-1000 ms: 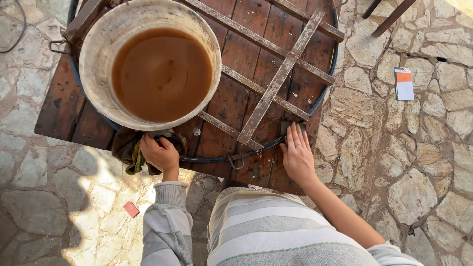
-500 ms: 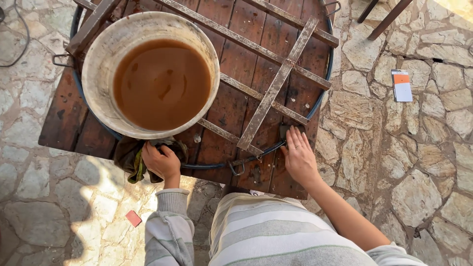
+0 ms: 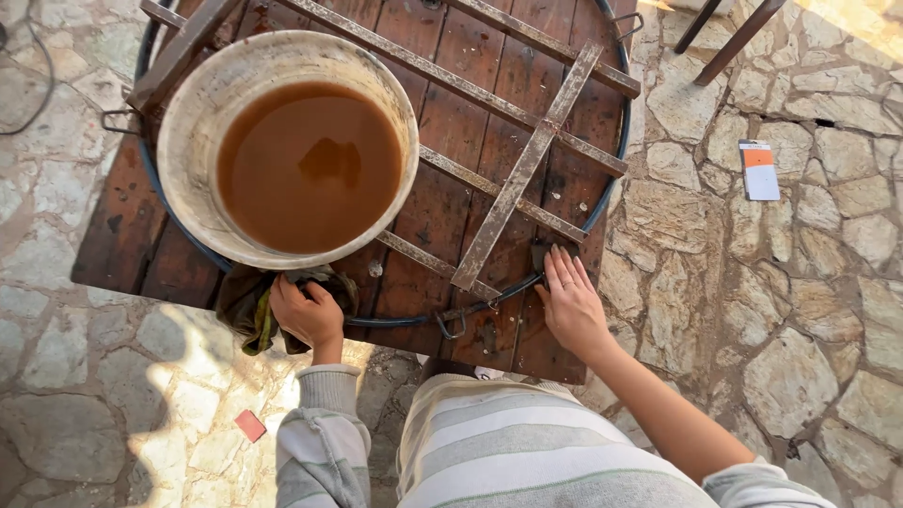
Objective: Cleaning a circular metal frame using a cloth and a scrubbing pad dipped in a bucket of liquid
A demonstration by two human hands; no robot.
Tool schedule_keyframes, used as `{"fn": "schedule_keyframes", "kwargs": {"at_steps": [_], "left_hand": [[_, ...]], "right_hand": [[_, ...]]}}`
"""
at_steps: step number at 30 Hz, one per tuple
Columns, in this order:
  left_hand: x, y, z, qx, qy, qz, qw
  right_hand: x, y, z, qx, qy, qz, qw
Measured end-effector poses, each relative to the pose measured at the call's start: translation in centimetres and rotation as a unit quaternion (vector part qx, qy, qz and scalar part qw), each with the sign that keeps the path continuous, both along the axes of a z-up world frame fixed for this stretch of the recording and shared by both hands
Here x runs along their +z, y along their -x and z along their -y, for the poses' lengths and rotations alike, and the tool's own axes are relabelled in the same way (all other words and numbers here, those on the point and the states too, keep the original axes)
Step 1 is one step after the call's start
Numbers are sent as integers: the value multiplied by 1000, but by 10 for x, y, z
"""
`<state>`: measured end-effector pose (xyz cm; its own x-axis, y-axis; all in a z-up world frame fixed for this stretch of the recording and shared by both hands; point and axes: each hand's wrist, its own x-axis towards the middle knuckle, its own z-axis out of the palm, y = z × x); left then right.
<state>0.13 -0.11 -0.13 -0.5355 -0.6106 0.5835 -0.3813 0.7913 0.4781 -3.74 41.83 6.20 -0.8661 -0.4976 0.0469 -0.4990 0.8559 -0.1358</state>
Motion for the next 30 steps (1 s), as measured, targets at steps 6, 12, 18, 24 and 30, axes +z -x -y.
{"fn": "schedule_keyframes", "kwargs": {"at_steps": [6, 12, 18, 24, 30], "left_hand": [[2, 5, 2, 6, 9, 9, 1000], [5, 5, 1, 0, 12, -1, 1000], [-4, 2, 1, 0, 9, -9, 1000], [-4, -2, -1, -2, -12, -1, 1000], [-6, 2, 3, -1, -14, -4, 1000]], "right_hand": [[0, -16, 18, 49, 75, 0, 996], [1, -22, 24, 6, 128, -25, 991], [1, -10, 15, -77, 82, -8, 994], [12, -5, 14, -99, -21, 80, 992], [-4, -14, 15, 8, 57, 10, 998]]}}
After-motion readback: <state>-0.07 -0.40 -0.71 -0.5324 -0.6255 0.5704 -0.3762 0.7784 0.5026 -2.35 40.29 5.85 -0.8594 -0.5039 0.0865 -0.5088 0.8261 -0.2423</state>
